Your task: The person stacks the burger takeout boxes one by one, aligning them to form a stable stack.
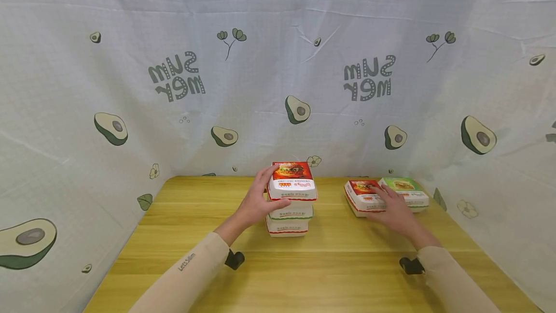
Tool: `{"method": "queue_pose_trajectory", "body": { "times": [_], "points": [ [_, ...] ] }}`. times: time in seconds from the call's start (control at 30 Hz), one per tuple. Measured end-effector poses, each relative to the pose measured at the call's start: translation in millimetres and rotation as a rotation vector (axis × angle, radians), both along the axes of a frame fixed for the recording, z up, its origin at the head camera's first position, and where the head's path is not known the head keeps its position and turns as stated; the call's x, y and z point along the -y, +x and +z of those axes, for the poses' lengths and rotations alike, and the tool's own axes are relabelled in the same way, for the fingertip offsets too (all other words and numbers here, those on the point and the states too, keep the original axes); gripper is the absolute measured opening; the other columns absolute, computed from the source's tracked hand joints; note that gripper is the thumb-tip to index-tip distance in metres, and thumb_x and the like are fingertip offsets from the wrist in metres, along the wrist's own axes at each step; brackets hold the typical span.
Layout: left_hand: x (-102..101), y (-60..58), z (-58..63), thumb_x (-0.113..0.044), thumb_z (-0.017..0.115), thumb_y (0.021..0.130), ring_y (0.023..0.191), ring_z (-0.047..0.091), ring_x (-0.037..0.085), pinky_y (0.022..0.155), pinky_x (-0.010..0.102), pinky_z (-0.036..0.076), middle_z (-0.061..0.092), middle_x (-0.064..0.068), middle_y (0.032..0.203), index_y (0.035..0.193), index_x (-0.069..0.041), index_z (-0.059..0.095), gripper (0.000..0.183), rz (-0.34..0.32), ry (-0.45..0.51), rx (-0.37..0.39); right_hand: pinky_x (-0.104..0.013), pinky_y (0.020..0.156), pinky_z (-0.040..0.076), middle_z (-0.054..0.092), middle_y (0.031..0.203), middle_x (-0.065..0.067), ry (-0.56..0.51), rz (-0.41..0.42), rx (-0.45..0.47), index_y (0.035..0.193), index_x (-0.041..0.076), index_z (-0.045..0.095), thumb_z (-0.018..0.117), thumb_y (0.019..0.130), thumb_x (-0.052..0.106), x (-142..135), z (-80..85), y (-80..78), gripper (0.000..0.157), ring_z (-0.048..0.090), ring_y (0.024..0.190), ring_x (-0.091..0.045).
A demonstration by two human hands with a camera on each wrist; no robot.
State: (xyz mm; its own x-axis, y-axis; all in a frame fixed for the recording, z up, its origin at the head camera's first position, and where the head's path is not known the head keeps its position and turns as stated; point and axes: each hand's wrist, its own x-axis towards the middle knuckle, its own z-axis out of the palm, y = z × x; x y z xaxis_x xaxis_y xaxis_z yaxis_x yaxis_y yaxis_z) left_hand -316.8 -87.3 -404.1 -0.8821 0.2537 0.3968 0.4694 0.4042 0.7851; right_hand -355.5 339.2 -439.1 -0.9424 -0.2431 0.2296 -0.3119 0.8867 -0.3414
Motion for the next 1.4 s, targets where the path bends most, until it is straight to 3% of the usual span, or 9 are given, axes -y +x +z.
{"method": "queue_pose_trajectory", "body": {
  "times": [0.4, 1.03, 1.4],
  "points": [
    [0, -0.4, -0.3, -0.051, 0.082, 0.079, 0.14, 0.038, 0.028, 0.109, 0.061, 0.038, 0.024, -0.005, 0.16, 0.153, -0.052, 0.025, 0.094, -0.004, -0.002, -0.009, -0.08, 0.102, 0.024, 0.016, 0.16, -0.034, -0.025, -0.036, 0.052, 0.154, 0.008, 0.034, 0.083, 0.08, 0.041, 1, -4.9, -2.1, 0.095, 0.016, 0.138, -0.066],
    [-1, 0.5, -1.7, -0.052, 0.082, 0.079, 0.141, 0.037, 0.028, 0.109, 0.062, 0.038, 0.023, -0.005, 0.161, 0.153, -0.054, 0.022, 0.095, 0.003, 0.0, 0.002, -0.079, 0.1, 0.029, 0.016, 0.158, -0.034, -0.025, -0.03, 0.049, 0.156, 0.006, 0.029, 0.079, 0.084, 0.024, -1, -15.2, -4.7, 0.09, 0.02, 0.135, -0.065],
    [-1, 1.2, -1.5, -0.052, 0.081, 0.08, 0.141, 0.038, 0.027, 0.109, 0.062, 0.038, 0.025, -0.005, 0.16, 0.154, -0.053, 0.023, 0.095, 0.013, -0.011, -0.004, -0.079, 0.101, 0.029, 0.019, 0.157, -0.036, -0.035, -0.022, 0.017, 0.152, 0.005, 0.034, 0.077, 0.083, 0.018, -1, -20.0, -7.0, 0.082, 0.024, 0.134, -0.063]
  ]
}}
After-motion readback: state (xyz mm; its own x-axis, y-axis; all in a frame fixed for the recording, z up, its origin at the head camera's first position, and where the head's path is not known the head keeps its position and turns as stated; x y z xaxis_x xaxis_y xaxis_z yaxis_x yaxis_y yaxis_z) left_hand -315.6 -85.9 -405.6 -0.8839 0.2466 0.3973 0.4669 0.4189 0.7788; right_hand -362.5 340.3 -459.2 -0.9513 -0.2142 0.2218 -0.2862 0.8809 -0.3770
